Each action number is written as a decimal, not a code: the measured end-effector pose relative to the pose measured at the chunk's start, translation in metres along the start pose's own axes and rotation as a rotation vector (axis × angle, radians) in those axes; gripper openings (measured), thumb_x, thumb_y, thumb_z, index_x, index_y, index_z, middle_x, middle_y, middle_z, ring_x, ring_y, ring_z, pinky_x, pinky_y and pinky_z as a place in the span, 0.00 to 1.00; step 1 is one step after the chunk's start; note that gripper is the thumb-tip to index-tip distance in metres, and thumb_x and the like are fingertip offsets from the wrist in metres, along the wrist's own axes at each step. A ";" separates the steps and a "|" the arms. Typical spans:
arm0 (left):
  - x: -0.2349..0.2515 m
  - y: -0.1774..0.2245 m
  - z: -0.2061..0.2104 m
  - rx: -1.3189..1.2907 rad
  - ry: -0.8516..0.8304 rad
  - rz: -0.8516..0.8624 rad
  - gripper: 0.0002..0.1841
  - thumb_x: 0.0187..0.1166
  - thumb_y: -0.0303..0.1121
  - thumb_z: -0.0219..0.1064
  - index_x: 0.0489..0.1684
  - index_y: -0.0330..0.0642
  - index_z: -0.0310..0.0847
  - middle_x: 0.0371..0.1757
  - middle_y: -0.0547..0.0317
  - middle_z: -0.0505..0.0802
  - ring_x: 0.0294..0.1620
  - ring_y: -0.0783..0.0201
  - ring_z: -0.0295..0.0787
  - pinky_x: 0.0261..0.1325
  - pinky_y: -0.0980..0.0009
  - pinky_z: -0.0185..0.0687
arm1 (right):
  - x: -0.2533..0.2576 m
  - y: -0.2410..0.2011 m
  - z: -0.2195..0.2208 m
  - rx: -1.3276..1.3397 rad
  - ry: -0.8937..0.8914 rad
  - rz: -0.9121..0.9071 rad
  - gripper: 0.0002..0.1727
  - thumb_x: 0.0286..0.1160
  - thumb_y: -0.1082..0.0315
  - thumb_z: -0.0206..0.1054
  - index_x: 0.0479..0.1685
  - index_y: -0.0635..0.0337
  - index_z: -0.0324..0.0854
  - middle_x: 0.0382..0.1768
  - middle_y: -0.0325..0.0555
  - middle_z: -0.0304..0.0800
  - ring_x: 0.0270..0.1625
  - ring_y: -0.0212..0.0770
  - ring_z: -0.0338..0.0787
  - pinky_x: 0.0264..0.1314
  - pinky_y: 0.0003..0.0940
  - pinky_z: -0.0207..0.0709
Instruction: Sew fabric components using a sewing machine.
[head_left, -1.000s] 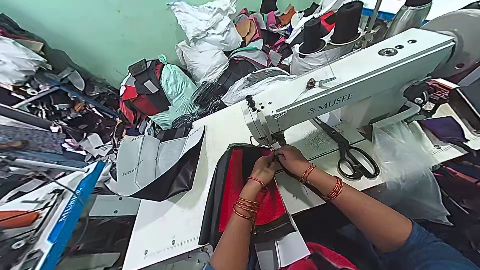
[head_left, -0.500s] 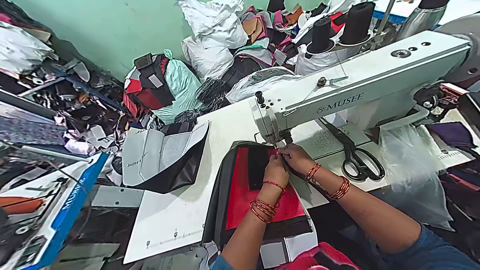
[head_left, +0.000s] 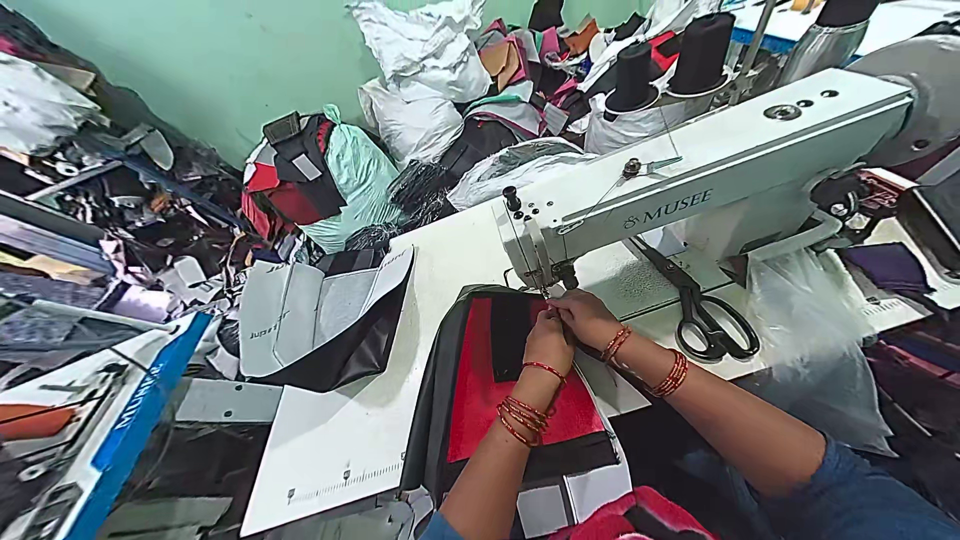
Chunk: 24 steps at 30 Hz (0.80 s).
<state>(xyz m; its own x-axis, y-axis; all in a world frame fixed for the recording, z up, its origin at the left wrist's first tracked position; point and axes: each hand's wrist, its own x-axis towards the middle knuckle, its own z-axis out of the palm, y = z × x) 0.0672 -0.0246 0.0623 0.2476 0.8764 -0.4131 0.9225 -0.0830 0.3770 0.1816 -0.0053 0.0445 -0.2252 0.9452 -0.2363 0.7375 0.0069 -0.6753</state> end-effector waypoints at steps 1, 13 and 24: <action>0.001 -0.002 0.000 -0.018 0.006 0.011 0.26 0.89 0.30 0.53 0.86 0.31 0.64 0.83 0.38 0.75 0.81 0.48 0.77 0.84 0.58 0.69 | -0.002 0.004 0.001 0.039 0.053 0.025 0.21 0.89 0.71 0.52 0.73 0.67 0.81 0.66 0.64 0.86 0.73 0.58 0.82 0.81 0.51 0.67; 0.015 -0.043 -0.020 -0.468 -0.018 0.154 0.20 0.85 0.25 0.57 0.74 0.29 0.79 0.67 0.39 0.90 0.70 0.57 0.86 0.77 0.61 0.74 | -0.014 -0.006 0.017 0.280 0.171 0.204 0.19 0.83 0.73 0.58 0.68 0.68 0.84 0.60 0.60 0.90 0.66 0.51 0.87 0.75 0.47 0.73; 0.000 -0.018 0.001 -0.244 0.093 0.079 0.22 0.86 0.26 0.56 0.78 0.30 0.75 0.73 0.33 0.83 0.77 0.46 0.79 0.83 0.58 0.67 | -0.016 -0.004 0.017 0.312 0.174 0.188 0.18 0.84 0.73 0.59 0.67 0.68 0.85 0.63 0.60 0.89 0.69 0.50 0.86 0.77 0.44 0.72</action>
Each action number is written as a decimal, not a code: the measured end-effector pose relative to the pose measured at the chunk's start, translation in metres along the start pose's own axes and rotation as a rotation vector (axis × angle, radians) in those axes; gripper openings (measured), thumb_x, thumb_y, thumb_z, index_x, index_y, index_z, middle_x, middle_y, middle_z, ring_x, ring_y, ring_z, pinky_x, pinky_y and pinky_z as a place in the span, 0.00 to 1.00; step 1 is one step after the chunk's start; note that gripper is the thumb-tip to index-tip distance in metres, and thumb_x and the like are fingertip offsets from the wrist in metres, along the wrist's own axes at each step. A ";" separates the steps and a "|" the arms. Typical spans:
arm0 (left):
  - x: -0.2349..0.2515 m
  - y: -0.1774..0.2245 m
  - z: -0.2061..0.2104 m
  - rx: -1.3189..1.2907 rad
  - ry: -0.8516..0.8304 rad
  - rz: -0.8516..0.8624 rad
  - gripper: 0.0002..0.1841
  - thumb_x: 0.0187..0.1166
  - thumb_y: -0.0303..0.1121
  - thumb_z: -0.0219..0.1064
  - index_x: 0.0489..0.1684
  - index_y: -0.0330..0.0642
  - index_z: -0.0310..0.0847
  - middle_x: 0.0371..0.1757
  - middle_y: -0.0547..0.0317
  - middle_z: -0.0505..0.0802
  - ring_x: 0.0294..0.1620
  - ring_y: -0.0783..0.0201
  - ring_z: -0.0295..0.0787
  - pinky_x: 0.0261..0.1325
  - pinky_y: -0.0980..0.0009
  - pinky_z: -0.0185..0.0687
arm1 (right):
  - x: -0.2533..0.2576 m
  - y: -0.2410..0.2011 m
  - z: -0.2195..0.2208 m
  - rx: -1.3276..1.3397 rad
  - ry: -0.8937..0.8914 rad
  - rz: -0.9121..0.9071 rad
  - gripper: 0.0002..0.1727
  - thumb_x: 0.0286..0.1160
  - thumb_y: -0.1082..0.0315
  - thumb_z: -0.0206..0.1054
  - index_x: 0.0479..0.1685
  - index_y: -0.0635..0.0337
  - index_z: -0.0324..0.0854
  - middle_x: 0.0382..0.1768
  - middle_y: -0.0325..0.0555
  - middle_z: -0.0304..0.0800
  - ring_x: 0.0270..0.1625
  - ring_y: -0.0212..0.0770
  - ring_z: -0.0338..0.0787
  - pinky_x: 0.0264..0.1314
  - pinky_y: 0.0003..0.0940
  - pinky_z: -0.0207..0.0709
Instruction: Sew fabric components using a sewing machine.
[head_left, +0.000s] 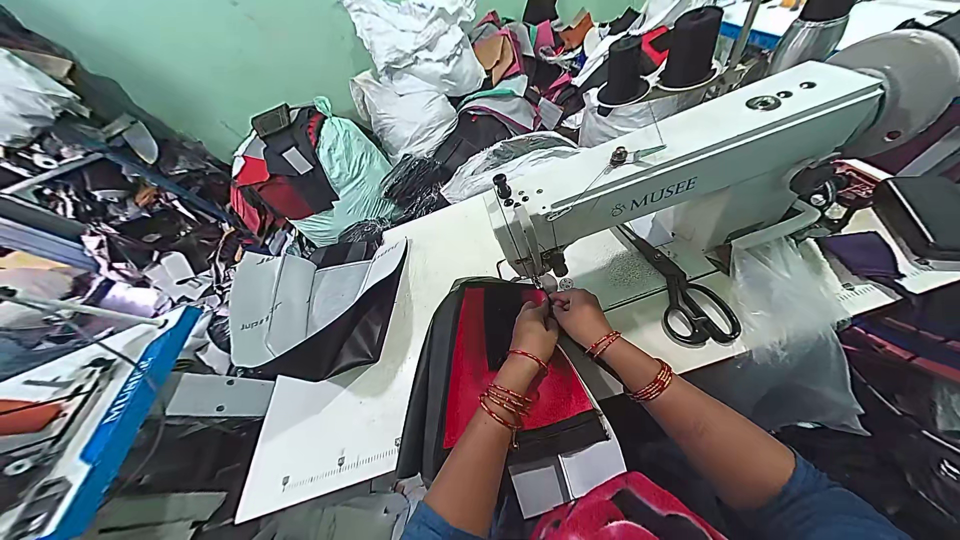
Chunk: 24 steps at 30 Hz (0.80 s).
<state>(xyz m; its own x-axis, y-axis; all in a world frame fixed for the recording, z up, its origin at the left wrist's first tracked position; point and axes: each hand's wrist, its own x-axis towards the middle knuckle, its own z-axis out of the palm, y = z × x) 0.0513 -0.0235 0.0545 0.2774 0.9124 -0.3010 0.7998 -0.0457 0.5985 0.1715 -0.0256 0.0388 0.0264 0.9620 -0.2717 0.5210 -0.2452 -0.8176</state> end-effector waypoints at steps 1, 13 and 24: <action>-0.001 0.001 0.001 0.020 0.002 0.003 0.22 0.87 0.27 0.56 0.77 0.30 0.76 0.72 0.33 0.84 0.77 0.46 0.79 0.83 0.58 0.68 | 0.000 0.001 0.000 0.003 -0.004 -0.002 0.18 0.84 0.72 0.59 0.67 0.68 0.85 0.64 0.60 0.89 0.69 0.51 0.86 0.78 0.44 0.72; 0.003 0.005 -0.007 0.033 -0.041 -0.007 0.18 0.84 0.28 0.61 0.68 0.28 0.83 0.66 0.35 0.87 0.72 0.47 0.82 0.80 0.57 0.71 | 0.000 0.007 -0.001 0.083 -0.002 -0.005 0.16 0.83 0.74 0.61 0.65 0.68 0.86 0.62 0.60 0.89 0.66 0.49 0.87 0.75 0.42 0.74; -0.004 0.007 0.005 0.104 0.013 -0.015 0.18 0.85 0.29 0.58 0.64 0.30 0.86 0.66 0.37 0.86 0.69 0.49 0.83 0.78 0.59 0.73 | 0.000 0.009 -0.004 0.030 -0.036 -0.054 0.18 0.83 0.74 0.60 0.66 0.68 0.86 0.63 0.61 0.89 0.68 0.49 0.86 0.77 0.42 0.73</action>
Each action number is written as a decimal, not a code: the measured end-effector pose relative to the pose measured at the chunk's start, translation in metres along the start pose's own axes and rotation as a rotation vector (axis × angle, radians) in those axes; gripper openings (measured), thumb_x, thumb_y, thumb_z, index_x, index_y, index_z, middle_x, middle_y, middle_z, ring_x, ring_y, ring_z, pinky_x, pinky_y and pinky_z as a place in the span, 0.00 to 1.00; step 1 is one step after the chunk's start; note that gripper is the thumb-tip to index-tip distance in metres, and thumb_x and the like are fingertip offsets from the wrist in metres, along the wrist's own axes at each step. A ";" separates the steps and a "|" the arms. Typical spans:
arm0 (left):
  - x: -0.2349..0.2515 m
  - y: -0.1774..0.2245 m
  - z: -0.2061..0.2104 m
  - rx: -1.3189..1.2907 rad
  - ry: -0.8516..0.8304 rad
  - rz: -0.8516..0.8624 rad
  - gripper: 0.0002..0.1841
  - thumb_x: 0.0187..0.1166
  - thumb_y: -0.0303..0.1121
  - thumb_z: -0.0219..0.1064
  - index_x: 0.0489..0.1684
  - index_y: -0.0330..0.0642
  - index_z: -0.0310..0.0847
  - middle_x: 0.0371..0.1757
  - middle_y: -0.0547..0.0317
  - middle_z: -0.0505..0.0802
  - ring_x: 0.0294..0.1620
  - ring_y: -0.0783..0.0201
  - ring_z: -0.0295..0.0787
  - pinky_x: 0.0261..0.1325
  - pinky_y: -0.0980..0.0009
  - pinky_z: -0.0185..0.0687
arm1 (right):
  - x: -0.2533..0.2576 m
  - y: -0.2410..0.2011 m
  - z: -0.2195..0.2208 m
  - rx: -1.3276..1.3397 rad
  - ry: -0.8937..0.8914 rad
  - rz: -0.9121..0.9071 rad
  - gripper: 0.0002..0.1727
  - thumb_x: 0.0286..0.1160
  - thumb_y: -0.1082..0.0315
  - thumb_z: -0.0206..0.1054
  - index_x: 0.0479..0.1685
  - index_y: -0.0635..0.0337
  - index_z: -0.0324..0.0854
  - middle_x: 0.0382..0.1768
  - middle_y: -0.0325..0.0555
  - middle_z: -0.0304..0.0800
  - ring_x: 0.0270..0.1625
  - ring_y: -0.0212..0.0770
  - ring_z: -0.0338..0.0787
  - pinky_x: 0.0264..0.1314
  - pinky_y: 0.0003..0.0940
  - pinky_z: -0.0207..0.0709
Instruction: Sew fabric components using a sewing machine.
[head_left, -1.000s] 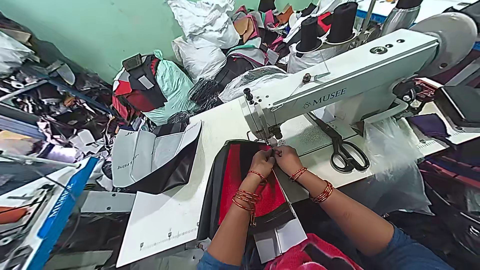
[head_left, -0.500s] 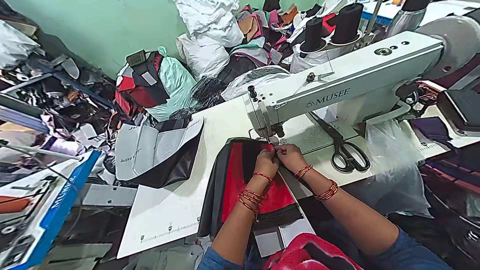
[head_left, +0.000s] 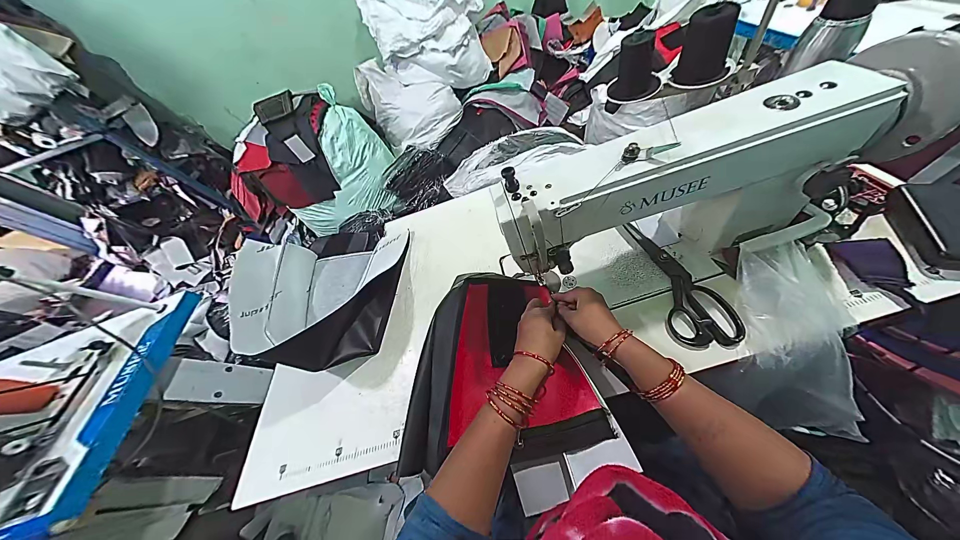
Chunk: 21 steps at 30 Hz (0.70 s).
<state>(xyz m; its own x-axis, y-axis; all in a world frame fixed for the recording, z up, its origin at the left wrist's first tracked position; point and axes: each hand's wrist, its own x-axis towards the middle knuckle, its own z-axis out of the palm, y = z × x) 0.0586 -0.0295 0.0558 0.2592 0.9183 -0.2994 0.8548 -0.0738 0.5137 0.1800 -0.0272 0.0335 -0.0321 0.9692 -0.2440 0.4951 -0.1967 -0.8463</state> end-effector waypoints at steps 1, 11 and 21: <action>-0.001 0.000 0.001 0.005 0.003 -0.002 0.18 0.85 0.29 0.58 0.65 0.30 0.86 0.66 0.37 0.86 0.69 0.49 0.83 0.78 0.59 0.73 | 0.000 0.000 -0.001 -0.002 -0.004 -0.001 0.18 0.83 0.74 0.60 0.66 0.67 0.86 0.63 0.61 0.89 0.68 0.49 0.86 0.77 0.42 0.72; -0.023 -0.002 0.012 -0.118 0.026 0.036 0.19 0.79 0.31 0.58 0.58 0.23 0.85 0.73 0.28 0.77 0.74 0.45 0.78 0.78 0.60 0.72 | -0.003 -0.003 -0.004 -0.175 -0.092 -0.057 0.19 0.83 0.74 0.58 0.69 0.67 0.85 0.64 0.65 0.87 0.71 0.55 0.84 0.79 0.46 0.69; -0.041 -0.012 0.024 0.106 0.068 0.156 0.12 0.74 0.22 0.61 0.42 0.25 0.92 0.78 0.39 0.83 0.89 0.41 0.64 0.89 0.58 0.58 | -0.015 -0.003 0.019 -0.475 -0.062 -0.151 0.22 0.88 0.77 0.48 0.74 0.73 0.78 0.64 0.69 0.81 0.69 0.60 0.83 0.77 0.45 0.72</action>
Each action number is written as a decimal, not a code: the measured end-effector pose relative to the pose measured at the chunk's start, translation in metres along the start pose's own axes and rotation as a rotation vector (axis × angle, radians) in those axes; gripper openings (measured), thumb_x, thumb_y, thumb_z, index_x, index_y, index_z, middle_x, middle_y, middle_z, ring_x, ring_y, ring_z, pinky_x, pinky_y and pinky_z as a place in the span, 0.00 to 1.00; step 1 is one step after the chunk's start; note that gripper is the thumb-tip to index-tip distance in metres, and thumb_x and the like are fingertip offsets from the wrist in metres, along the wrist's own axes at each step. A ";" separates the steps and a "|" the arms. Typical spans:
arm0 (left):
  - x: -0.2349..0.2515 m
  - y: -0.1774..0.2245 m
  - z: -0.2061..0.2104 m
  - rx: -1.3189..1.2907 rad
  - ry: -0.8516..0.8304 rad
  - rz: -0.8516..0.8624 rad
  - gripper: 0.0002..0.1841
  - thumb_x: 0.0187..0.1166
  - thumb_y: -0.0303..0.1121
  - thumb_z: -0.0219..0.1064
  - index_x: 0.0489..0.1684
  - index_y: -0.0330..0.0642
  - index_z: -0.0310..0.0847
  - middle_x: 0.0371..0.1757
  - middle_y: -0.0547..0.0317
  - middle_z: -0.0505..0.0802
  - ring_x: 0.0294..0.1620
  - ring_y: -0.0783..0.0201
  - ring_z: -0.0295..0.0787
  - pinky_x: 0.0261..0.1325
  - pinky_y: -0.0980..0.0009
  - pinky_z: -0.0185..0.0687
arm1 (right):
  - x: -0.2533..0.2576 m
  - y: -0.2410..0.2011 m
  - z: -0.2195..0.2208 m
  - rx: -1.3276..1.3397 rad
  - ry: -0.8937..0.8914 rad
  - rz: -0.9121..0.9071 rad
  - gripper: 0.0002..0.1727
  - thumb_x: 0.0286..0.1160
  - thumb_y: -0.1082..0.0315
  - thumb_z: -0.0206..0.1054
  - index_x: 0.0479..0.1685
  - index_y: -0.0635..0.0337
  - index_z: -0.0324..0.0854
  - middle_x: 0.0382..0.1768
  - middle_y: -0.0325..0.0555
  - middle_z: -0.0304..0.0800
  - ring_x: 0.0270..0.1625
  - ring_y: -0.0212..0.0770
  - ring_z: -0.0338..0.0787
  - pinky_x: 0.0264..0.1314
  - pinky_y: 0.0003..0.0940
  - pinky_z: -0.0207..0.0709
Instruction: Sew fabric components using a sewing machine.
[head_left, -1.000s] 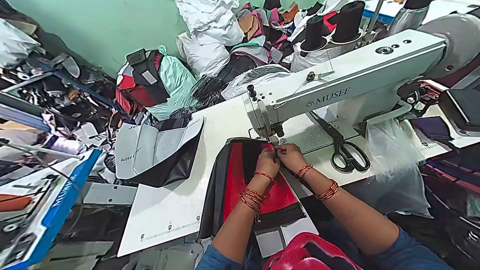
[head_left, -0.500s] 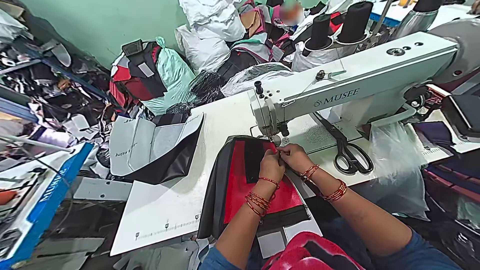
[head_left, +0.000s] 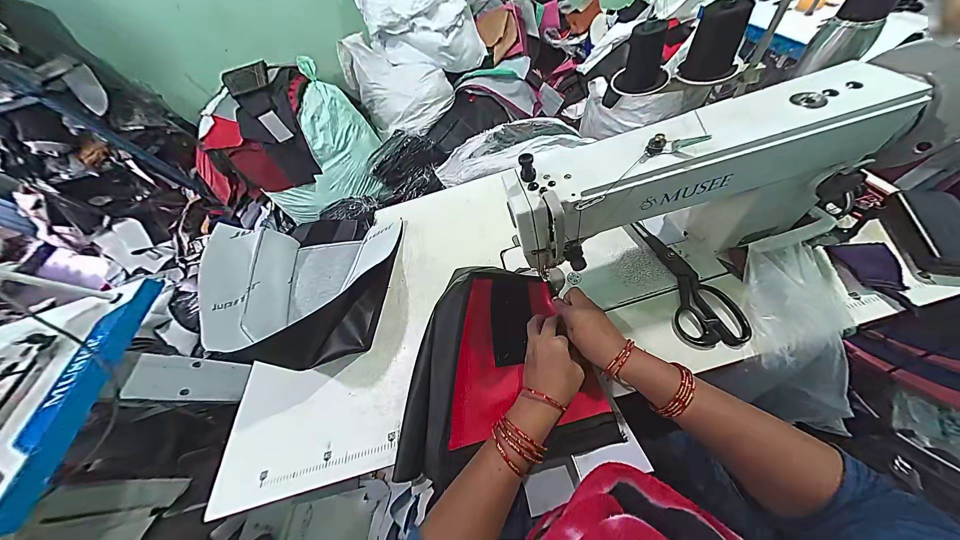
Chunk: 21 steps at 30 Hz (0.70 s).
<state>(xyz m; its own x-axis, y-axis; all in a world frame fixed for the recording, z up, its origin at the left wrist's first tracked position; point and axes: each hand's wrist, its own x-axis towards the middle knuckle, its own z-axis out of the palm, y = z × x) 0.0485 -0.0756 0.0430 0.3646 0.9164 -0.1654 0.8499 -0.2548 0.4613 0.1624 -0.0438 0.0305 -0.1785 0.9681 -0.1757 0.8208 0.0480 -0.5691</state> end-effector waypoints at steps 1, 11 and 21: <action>-0.002 -0.003 -0.001 0.024 0.009 0.017 0.12 0.72 0.22 0.60 0.39 0.26 0.92 0.76 0.41 0.86 0.89 0.41 0.64 0.89 0.57 0.58 | -0.001 0.000 0.006 -0.053 0.047 -0.027 0.21 0.87 0.77 0.49 0.72 0.74 0.78 0.63 0.69 0.82 0.67 0.60 0.84 0.75 0.45 0.75; 0.050 -0.014 -0.034 0.337 -0.062 0.024 0.24 0.87 0.25 0.50 0.79 0.53 0.80 0.82 0.47 0.78 0.85 0.41 0.64 0.83 0.44 0.57 | -0.007 -0.007 0.015 -0.198 0.109 -0.059 0.18 0.79 0.84 0.51 0.61 0.82 0.81 0.71 0.74 0.77 0.72 0.64 0.83 0.72 0.46 0.78; 0.056 -0.018 -0.025 0.385 -0.060 -0.020 0.24 0.92 0.33 0.46 0.85 0.55 0.72 0.86 0.57 0.76 0.90 0.44 0.59 0.85 0.46 0.54 | -0.006 -0.005 0.016 -0.188 0.134 -0.067 0.17 0.78 0.85 0.51 0.57 0.80 0.84 0.68 0.74 0.79 0.70 0.64 0.84 0.71 0.45 0.79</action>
<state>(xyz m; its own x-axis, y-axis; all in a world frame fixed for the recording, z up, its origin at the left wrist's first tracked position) 0.0437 -0.0114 0.0475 0.3584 0.9056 -0.2270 0.9335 -0.3448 0.0985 0.1504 -0.0537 0.0215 -0.1730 0.9845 -0.0274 0.8982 0.1463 -0.4145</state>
